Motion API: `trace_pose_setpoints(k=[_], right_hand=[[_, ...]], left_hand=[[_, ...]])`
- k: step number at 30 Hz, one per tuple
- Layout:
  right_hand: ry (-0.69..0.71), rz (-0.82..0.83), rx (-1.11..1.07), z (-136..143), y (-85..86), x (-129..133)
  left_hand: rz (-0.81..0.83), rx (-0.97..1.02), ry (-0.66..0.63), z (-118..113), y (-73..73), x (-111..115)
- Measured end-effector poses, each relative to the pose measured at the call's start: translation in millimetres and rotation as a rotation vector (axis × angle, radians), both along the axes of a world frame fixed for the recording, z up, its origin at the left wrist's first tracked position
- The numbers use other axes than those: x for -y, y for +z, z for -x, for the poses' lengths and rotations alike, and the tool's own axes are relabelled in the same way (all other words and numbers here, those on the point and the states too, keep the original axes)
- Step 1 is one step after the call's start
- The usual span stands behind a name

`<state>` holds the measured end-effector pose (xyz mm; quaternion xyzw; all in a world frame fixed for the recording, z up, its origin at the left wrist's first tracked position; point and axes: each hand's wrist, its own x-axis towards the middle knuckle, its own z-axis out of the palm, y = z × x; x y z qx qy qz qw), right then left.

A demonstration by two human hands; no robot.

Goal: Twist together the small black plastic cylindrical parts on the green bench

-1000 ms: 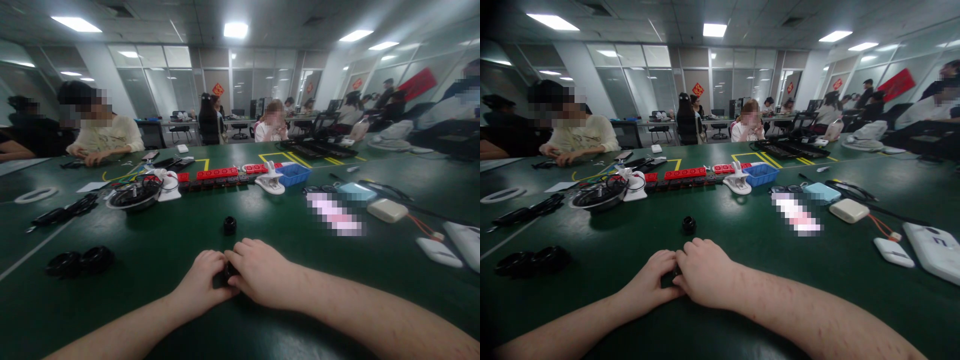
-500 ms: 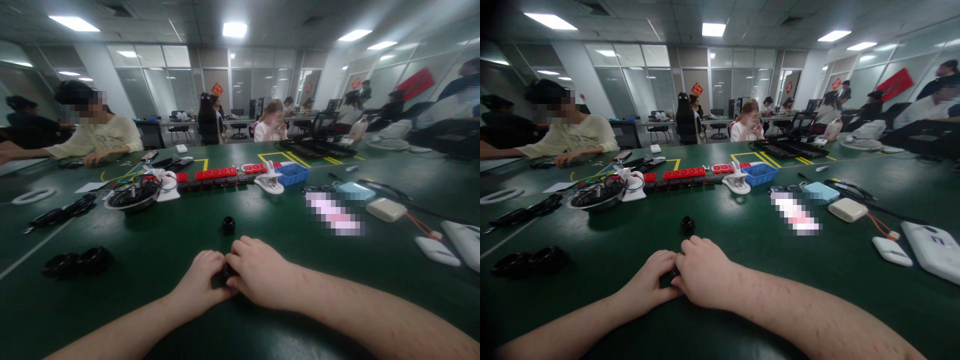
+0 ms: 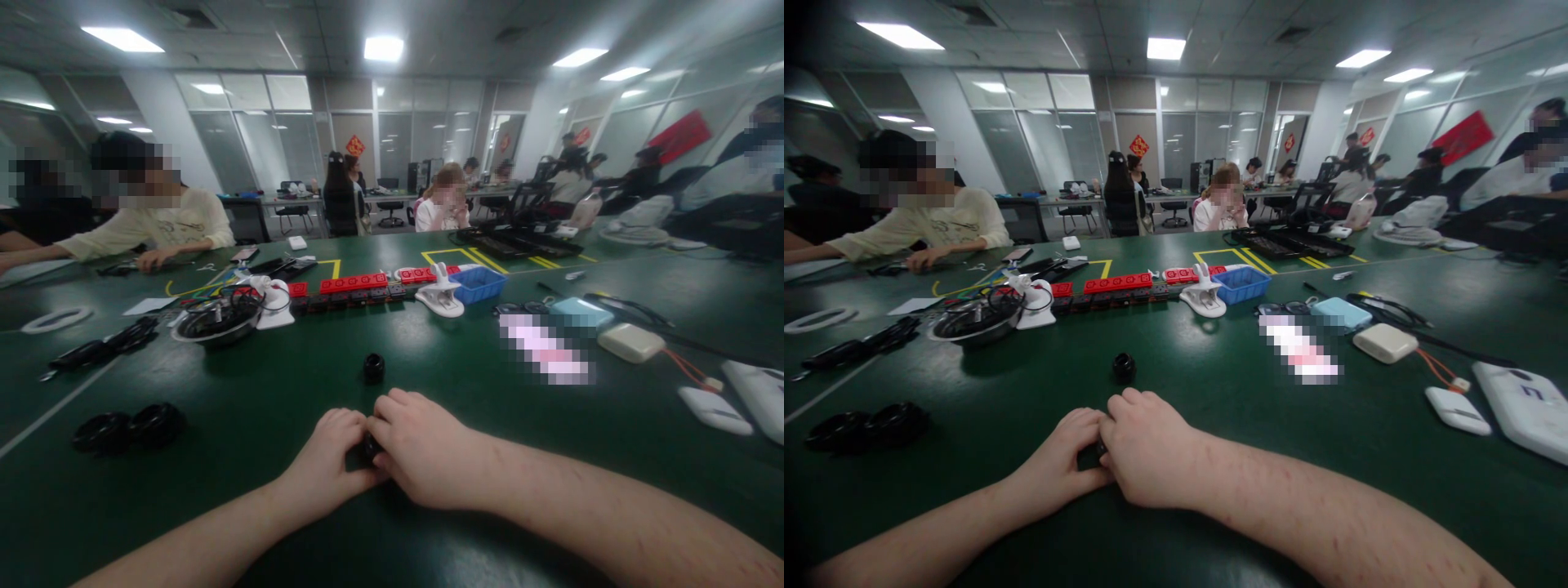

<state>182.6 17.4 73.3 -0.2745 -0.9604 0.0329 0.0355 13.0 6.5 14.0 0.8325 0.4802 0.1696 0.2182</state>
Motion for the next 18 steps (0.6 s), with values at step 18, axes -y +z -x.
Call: trace_pose_setpoints(k=[18], right_hand=[[0.012, -0.006, -0.001, -0.6, 0.1, -0.1]], left_hand=[[-0.004, 0.018, -0.006, 0.5, -1.8, -0.3]])
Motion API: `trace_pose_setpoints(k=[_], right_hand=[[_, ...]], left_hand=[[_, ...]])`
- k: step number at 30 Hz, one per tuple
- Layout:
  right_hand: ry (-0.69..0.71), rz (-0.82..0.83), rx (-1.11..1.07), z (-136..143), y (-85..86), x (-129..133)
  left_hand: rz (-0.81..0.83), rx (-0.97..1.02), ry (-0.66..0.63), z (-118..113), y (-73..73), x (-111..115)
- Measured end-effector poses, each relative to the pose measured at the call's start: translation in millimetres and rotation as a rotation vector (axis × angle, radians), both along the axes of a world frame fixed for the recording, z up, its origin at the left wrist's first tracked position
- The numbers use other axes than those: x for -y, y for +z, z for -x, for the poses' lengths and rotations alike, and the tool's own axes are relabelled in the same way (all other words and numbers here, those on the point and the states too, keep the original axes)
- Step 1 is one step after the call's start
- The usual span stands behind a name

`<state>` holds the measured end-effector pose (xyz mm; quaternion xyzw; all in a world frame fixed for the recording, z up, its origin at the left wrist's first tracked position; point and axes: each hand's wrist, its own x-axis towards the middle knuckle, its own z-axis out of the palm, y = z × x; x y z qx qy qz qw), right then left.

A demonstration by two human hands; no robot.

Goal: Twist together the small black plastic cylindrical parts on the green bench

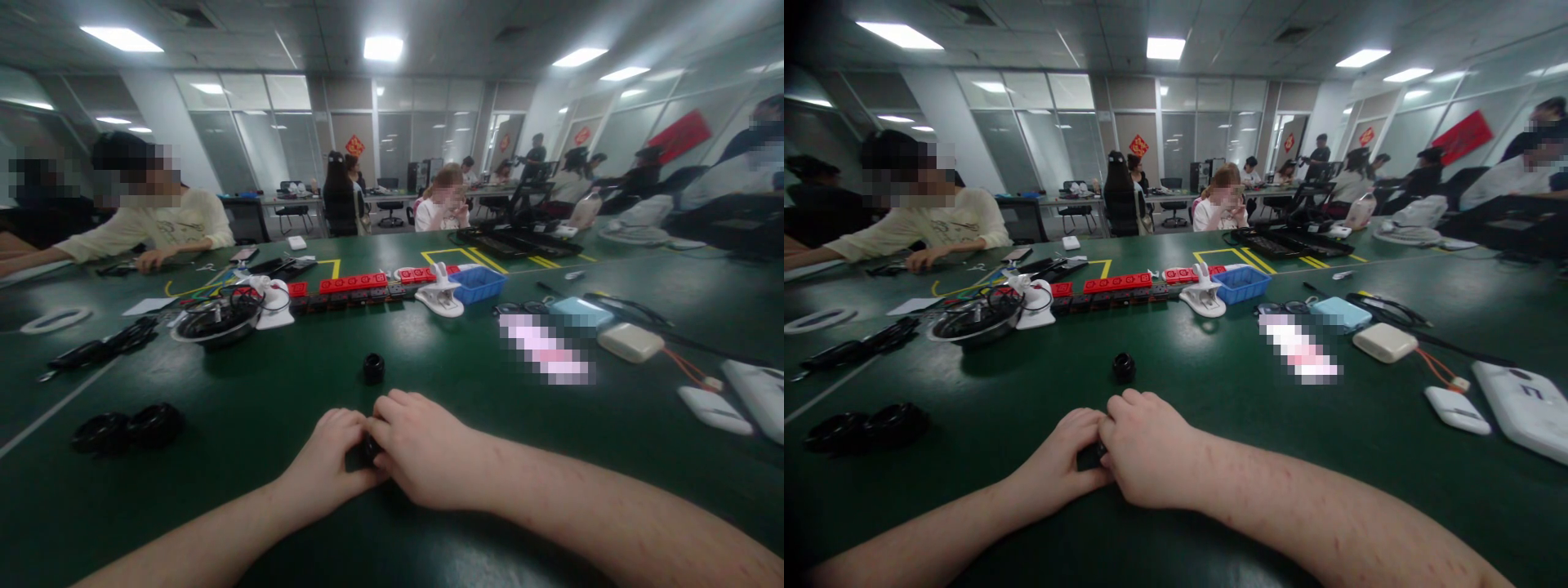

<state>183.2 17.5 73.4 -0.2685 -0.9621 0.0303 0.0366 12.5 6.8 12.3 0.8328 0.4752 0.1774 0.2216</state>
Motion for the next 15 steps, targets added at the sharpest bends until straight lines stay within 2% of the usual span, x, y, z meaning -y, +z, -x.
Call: trace_pose_setpoints(k=[15], right_hand=[[-0.028, -0.025, -0.040, -0.4, 0.4, 1.9]], left_hand=[[-0.012, 0.004, 0.009, 0.4, -2.0, 0.4]])
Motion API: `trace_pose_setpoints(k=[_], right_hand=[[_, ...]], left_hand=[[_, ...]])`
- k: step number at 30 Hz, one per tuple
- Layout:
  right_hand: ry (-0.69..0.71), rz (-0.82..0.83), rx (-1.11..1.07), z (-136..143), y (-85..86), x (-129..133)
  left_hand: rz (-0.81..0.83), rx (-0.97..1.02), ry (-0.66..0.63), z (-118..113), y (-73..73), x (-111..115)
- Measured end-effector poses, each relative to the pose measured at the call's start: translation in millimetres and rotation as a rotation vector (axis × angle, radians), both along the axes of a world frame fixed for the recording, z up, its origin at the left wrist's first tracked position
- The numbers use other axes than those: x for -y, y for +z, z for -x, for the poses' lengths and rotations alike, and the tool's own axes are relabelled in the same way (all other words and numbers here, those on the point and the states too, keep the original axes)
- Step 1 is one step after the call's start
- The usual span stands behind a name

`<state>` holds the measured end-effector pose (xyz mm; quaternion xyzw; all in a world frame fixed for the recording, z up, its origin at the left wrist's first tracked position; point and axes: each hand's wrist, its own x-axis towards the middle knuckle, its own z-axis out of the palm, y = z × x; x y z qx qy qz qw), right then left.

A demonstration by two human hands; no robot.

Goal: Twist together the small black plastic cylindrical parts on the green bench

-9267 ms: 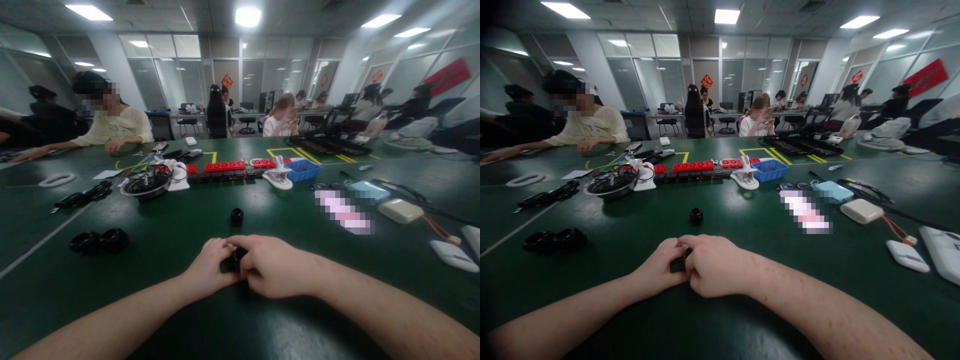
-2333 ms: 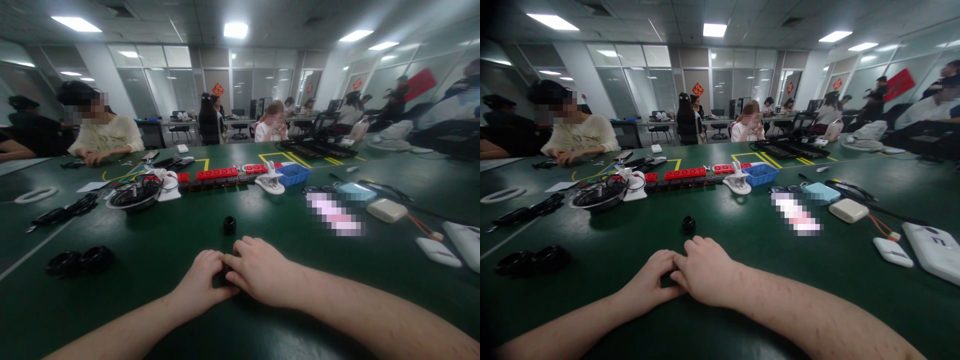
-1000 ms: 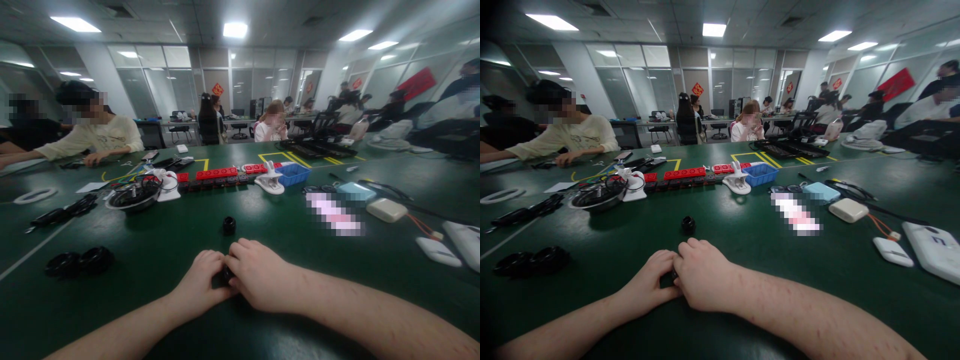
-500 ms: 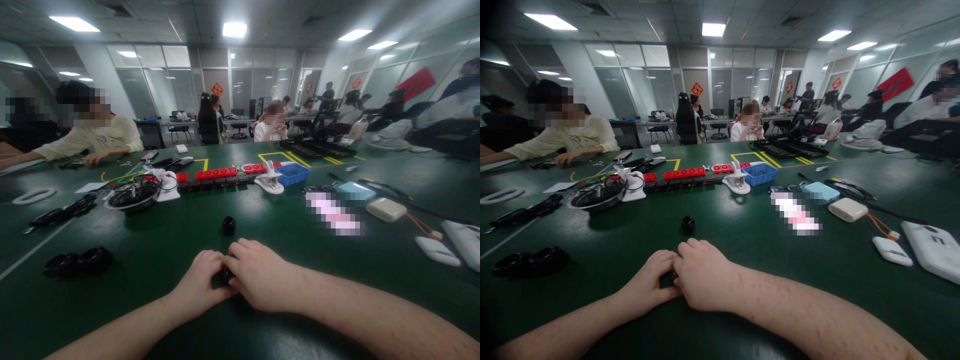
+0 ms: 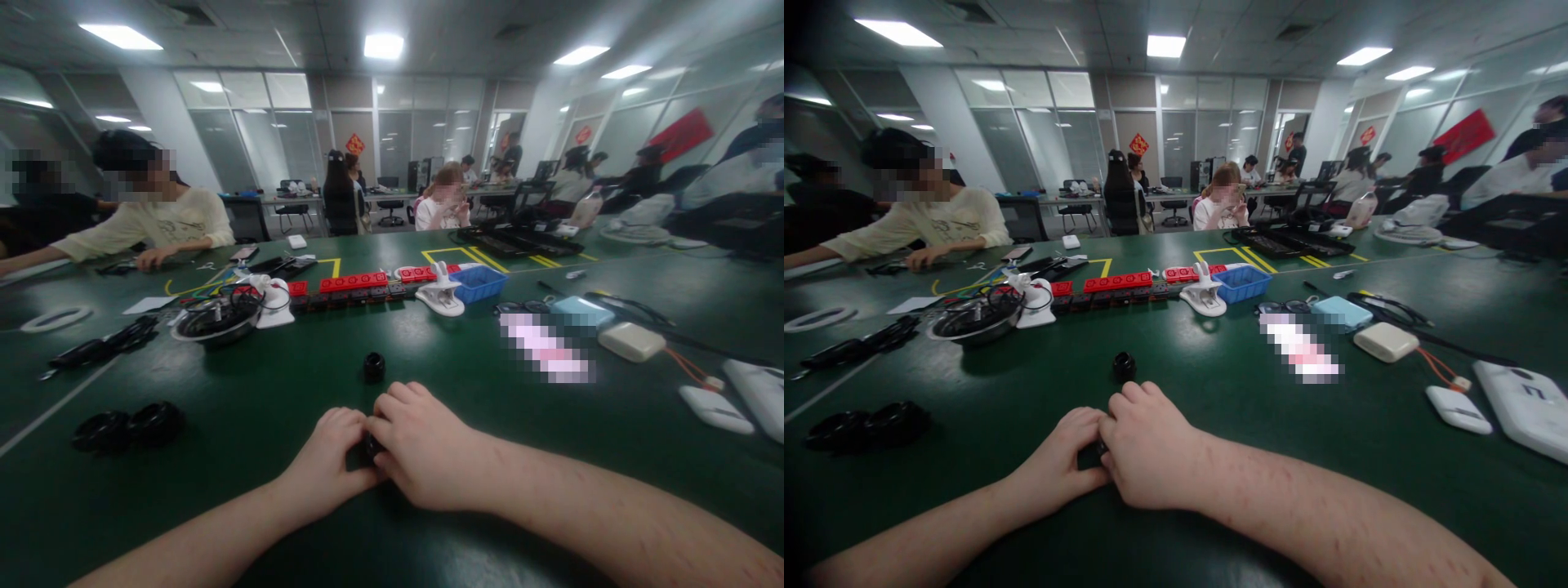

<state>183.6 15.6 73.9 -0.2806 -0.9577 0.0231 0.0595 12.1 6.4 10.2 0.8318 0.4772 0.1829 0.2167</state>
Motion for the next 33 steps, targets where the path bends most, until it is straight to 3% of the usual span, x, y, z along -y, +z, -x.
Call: trace_pose_setpoints(k=[8, 16, 25, 33], right_hand=[[0.020, -0.004, -0.040, -2.4, -1.5, -2.1], [0.140, 0.048, -0.092, -1.7, 0.7, -3.4], [0.112, 0.069, -0.128, -3.2, 0.1, -0.2], [-0.041, -0.048, -0.105, -0.9, -2.2, -2.1]], left_hand=[[-0.014, -0.007, 0.009, 1.1, -3.3, -0.1], [0.003, -0.004, -0.011, 1.7, -0.8, -0.4], [-0.024, -0.035, 0.012, 4.0, -6.9, -2.7], [0.001, -0.018, 0.016, 0.2, 0.4, -1.7]])
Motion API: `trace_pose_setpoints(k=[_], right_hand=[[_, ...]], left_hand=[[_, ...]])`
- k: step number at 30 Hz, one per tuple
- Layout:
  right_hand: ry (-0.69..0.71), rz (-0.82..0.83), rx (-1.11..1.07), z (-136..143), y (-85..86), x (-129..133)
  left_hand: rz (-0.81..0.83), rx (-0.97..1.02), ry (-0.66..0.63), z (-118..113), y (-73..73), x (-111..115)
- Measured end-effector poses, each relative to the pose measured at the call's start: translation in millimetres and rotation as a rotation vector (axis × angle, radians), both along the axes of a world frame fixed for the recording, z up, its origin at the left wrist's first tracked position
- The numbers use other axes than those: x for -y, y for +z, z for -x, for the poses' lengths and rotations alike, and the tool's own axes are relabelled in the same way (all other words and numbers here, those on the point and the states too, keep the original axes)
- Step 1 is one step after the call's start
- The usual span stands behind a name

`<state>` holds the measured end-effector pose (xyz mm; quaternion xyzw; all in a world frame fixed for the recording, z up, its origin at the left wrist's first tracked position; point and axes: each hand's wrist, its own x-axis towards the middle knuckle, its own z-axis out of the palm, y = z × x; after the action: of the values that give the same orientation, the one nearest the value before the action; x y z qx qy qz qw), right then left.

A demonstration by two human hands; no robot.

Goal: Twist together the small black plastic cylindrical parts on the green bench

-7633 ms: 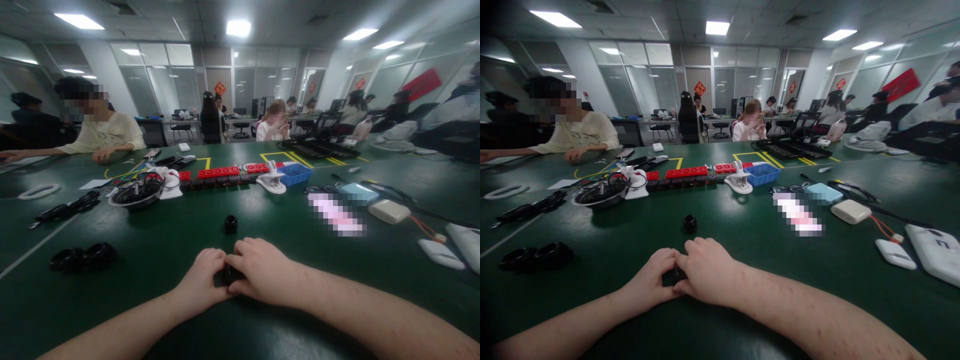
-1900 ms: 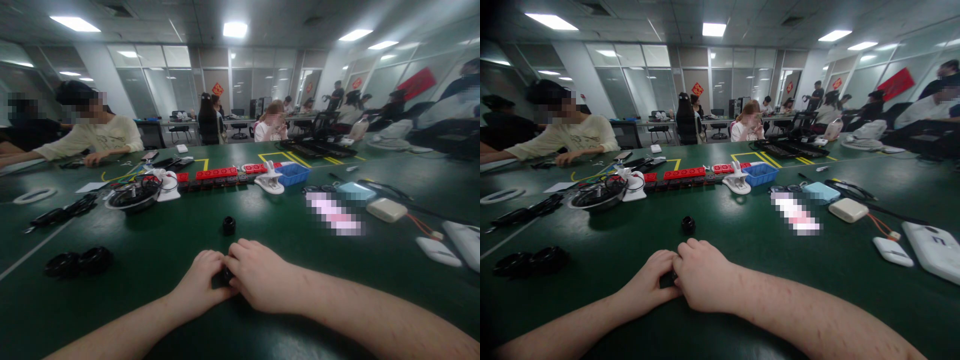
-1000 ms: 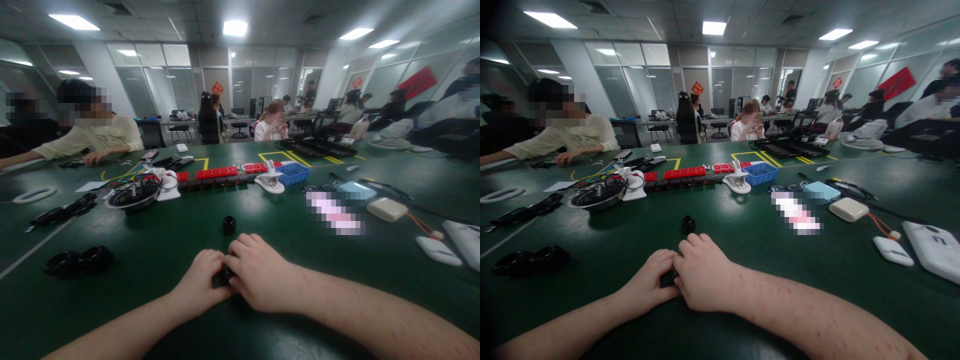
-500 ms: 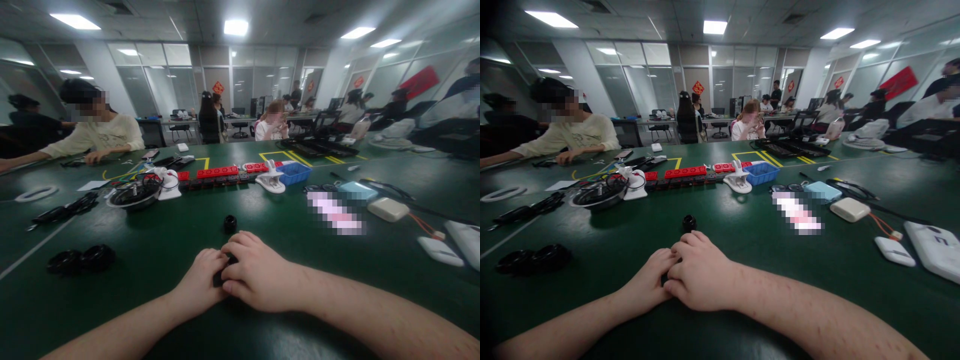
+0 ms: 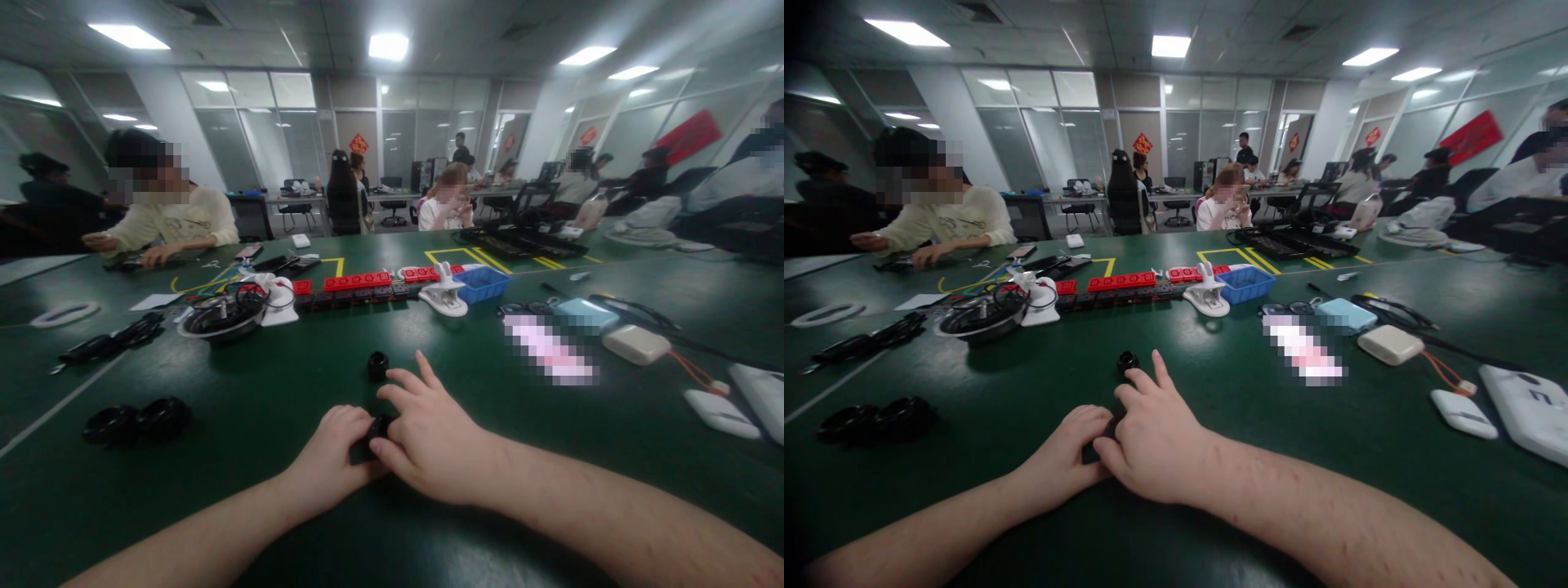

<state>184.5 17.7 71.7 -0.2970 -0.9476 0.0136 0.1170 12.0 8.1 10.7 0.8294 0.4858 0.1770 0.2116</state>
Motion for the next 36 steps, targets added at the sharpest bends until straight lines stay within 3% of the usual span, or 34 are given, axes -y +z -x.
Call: trace_pose_setpoints(k=[12, 36], right_hand=[[-0.097, -0.151, 0.117, 0, -7.6, -11], [0.010, -0.065, 0.073, 4, -18.2, -6]], left_hand=[[-0.016, -0.050, -0.006, 2, -2.8, 0], [-0.018, -0.029, -0.011, 2, -2.7, -1]])
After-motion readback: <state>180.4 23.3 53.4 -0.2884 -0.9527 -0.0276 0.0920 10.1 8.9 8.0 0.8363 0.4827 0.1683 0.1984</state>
